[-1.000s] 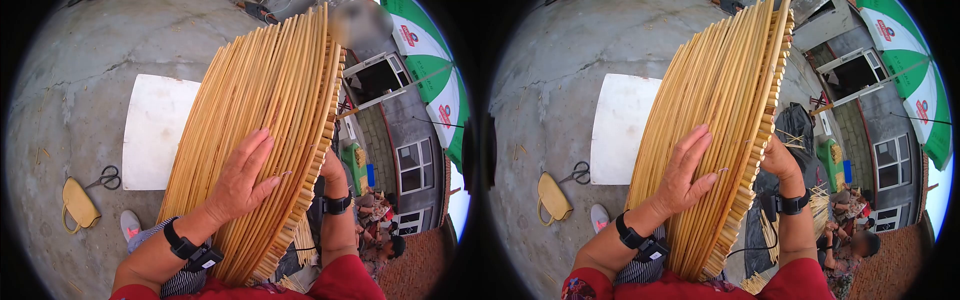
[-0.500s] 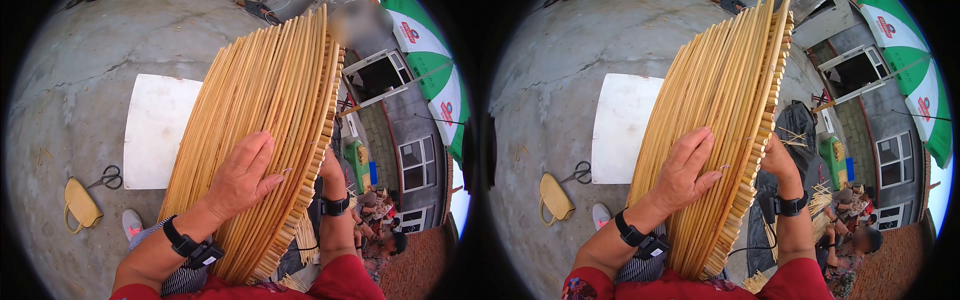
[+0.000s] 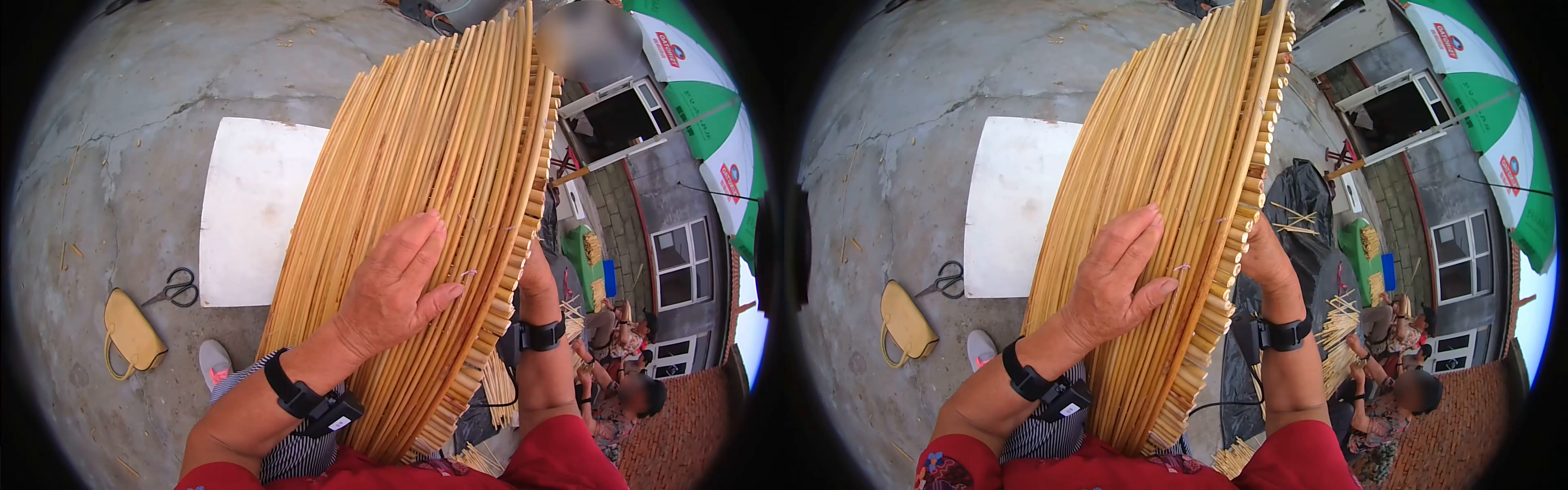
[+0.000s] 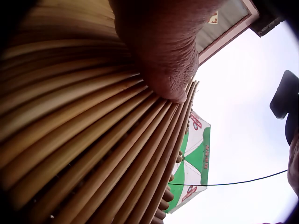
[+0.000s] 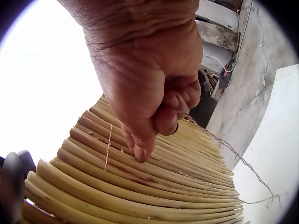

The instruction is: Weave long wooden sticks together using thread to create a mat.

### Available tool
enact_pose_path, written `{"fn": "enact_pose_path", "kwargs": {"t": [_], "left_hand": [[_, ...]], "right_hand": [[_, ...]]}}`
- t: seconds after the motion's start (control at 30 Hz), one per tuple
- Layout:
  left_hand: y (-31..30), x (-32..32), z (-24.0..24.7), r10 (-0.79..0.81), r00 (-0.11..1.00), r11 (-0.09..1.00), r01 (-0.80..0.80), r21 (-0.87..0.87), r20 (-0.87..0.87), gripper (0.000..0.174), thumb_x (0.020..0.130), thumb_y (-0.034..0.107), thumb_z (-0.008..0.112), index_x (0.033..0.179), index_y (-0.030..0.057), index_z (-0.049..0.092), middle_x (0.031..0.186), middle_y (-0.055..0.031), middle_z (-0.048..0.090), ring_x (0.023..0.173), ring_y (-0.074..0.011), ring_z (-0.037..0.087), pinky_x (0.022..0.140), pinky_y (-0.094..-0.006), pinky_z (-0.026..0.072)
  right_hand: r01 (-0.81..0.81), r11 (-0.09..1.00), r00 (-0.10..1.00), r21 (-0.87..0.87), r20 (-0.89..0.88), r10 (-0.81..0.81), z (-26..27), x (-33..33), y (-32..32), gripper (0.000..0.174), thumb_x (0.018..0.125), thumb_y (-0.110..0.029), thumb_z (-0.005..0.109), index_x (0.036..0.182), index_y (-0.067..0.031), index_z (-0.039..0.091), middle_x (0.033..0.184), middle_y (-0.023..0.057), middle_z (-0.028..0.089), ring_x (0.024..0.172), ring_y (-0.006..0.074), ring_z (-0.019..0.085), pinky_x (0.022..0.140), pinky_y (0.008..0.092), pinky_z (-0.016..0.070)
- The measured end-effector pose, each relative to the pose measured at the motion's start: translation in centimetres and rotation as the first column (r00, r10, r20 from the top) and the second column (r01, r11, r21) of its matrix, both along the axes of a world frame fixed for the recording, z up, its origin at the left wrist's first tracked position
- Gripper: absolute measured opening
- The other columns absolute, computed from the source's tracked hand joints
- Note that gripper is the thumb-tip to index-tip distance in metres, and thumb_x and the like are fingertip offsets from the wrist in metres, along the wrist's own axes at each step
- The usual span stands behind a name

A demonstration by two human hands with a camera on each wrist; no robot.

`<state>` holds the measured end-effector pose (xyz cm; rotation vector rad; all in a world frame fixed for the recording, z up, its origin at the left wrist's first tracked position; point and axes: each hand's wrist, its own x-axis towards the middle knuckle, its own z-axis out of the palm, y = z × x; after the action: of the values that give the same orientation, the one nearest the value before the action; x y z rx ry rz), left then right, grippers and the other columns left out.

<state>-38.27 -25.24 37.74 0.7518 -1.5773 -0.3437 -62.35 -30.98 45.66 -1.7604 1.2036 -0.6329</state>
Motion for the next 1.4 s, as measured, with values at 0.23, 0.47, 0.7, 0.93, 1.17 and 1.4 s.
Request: {"fn": "enact_pose_path", "kwargs": {"t": [0.23, 0.47, 0.7, 0.93, 1.17, 1.4], "left_hand": [[-0.1, 0.0, -0.1, 0.004, 1.0, 1.0, -0.004, -0.01, -0.017, 0.056, 0.086, 0.031, 0.064, 0.124, -0.0077, 0.051, 0.131, -0.021, 0.047, 0.12, -0.0355, 0.048, 0.102, -0.041, 0.0395], [-0.1, -0.1, -0.2, 0.011, 1.0, 1.0, -0.011, -0.007, -0.017, 0.056, 0.086, 0.031, 0.064, 0.124, -0.0077, 0.051, 0.131, -0.021, 0.047, 0.12, -0.0355, 0.049, 0.101, -0.0406, 0.0401], [-0.1, -0.3, -0.3, 0.01, 1.0, 1.0, -0.01, -0.001, -0.028, 0.054, 0.085, 0.029, 0.063, 0.124, -0.0079, 0.052, 0.131, -0.0215, 0.047, 0.12, -0.0357, 0.049, 0.101, -0.0402, 0.0404], [0.0, -0.1, -0.3, 0.006, 1.0, 1.0, -0.006, -0.003, -0.023, 0.054, 0.085, 0.028, 0.064, 0.123, -0.0077, 0.052, 0.131, -0.0216, 0.047, 0.119, -0.0356, 0.049, 0.1, -0.0401, 0.0409], [-0.1, -0.4, -0.7, -0.002, 0.999, 1.0, 0.001, -0.007, -0.04, 0.057, 0.086, 0.03, 0.062, 0.128, -0.0065, 0.048, 0.134, -0.0211, 0.045, 0.121, -0.0355, 0.046, 0.102, -0.0412, 0.038], [0.0, -0.6, -1.0, -0.012, 0.998, 1.0, 0.012, 0.008, -0.053, 0.06, 0.089, 0.033, 0.059, 0.132, -0.0053, 0.044, 0.136, -0.0203, 0.042, 0.123, -0.0351, 0.044, 0.103, -0.0418, 0.0362]], "right_hand": [[0.104, 0.992, 0.99, 0.076, 0.091, -0.11, 0.1, 0.6, 0.3, 0.053, 0.078, 0.0, 0.071, 0.128, -0.0077, 0.053, 0.127, 0.0032, 0.054, 0.115, 0.0165, 0.049, 0.098, 0.0332, 0.0404], [0.123, 0.992, 0.991, 0.024, 0.042, -0.124, 0.3, 1.2, 0.2, 0.055, 0.078, 0.001, 0.07, 0.129, -0.0061, 0.05, 0.126, 0.0038, 0.055, 0.112, 0.0157, 0.05, 0.096, 0.0326, 0.042], [0.061, 0.997, 0.997, -0.045, 0.041, -0.059, 0.4, 1.1, -0.8, 0.055, 0.079, 0.0, 0.069, 0.129, -0.0022, 0.048, 0.123, 0.0078, 0.056, 0.111, 0.018, 0.051, 0.095, 0.0324, 0.043], [0.039, 0.994, 0.998, -0.1, -0.039, -0.043, 0.8, 1.2, -1.2, 0.056, 0.079, -0.004, 0.071, 0.129, 0.0004, 0.046, 0.126, 0.0097, 0.054, 0.114, 0.0198, 0.049, 0.097, 0.0336, 0.0411], [0.13, 0.991, 0.991, 0.034, -0.037, -0.129, 1.2, 1.6, -0.5, 0.055, 0.078, -0.004, 0.071, 0.127, 0.0006, 0.048, 0.124, 0.009, 0.055, 0.113, 0.0199, 0.05, 0.098, 0.0334, 0.0409], [0.1, 0.995, 0.995, 0.015, -0.019, -0.1, -0.3, -0.3, -0.8, 0.059, 0.076, -0.007, 0.073, 0.129, 0.0002, 0.047, 0.125, 0.0095, 0.056, 0.113, 0.0201, 0.051, 0.098, 0.0337, 0.0405]]}}
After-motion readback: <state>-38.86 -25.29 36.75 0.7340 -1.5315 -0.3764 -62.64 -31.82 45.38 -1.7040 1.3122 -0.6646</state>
